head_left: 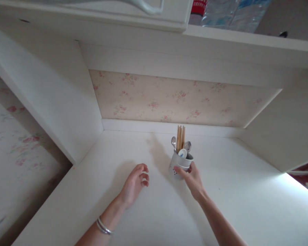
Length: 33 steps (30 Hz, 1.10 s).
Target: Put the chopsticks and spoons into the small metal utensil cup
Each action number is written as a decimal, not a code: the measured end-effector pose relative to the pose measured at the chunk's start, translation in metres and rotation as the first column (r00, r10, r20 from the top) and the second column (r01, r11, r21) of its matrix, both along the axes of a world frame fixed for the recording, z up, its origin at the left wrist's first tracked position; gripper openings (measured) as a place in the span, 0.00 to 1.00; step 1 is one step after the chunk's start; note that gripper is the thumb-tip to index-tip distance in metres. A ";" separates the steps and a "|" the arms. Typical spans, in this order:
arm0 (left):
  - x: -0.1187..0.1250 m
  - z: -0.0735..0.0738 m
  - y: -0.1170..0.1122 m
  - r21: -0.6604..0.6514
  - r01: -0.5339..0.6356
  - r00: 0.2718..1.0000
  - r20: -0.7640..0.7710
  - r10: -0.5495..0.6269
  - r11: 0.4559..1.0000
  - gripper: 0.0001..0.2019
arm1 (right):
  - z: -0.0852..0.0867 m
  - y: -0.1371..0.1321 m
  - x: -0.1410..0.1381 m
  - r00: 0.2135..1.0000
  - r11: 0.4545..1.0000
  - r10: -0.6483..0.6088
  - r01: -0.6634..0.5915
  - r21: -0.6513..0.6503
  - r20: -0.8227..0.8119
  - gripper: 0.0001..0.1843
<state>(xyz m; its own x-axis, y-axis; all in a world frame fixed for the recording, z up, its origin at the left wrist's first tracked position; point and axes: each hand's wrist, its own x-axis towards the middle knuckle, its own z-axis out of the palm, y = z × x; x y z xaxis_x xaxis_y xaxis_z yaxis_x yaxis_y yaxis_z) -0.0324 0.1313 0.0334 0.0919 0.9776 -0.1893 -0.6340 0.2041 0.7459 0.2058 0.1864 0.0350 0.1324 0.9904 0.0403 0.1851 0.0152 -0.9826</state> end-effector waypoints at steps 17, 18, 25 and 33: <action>-0.036 0.007 0.007 -0.192 -0.114 0.888 0.420 0.186 0.975 0.20 | 0.038 -0.071 -0.081 0.728 0.673 0.685 -0.646 -0.360 -0.028 0.20; -0.035 0.006 0.007 -0.193 -0.105 0.882 0.435 0.181 0.976 0.20 | 0.043 -0.068 -0.081 0.720 0.660 0.694 -0.648 -0.380 -0.023 0.19; -0.033 -0.001 0.011 -0.241 -0.136 0.838 0.489 0.241 0.961 0.15 | 0.071 -0.053 -0.082 0.656 0.528 0.735 -0.713 -0.462 -0.173 0.18; -0.041 -0.011 0.016 -0.240 -0.148 0.779 0.569 0.263 0.959 0.10 | 0.066 -0.052 -0.091 0.627 0.414 0.696 -0.748 -0.519 -0.350 0.23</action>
<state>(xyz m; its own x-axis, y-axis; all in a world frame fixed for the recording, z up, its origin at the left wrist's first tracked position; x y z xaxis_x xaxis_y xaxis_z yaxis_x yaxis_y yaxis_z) -0.0729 0.1471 0.0226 0.0418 0.9425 -0.3317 -0.9785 0.1057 0.1770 0.1151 0.1348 0.1007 -0.6665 0.5255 -0.5288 0.3173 -0.4419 -0.8391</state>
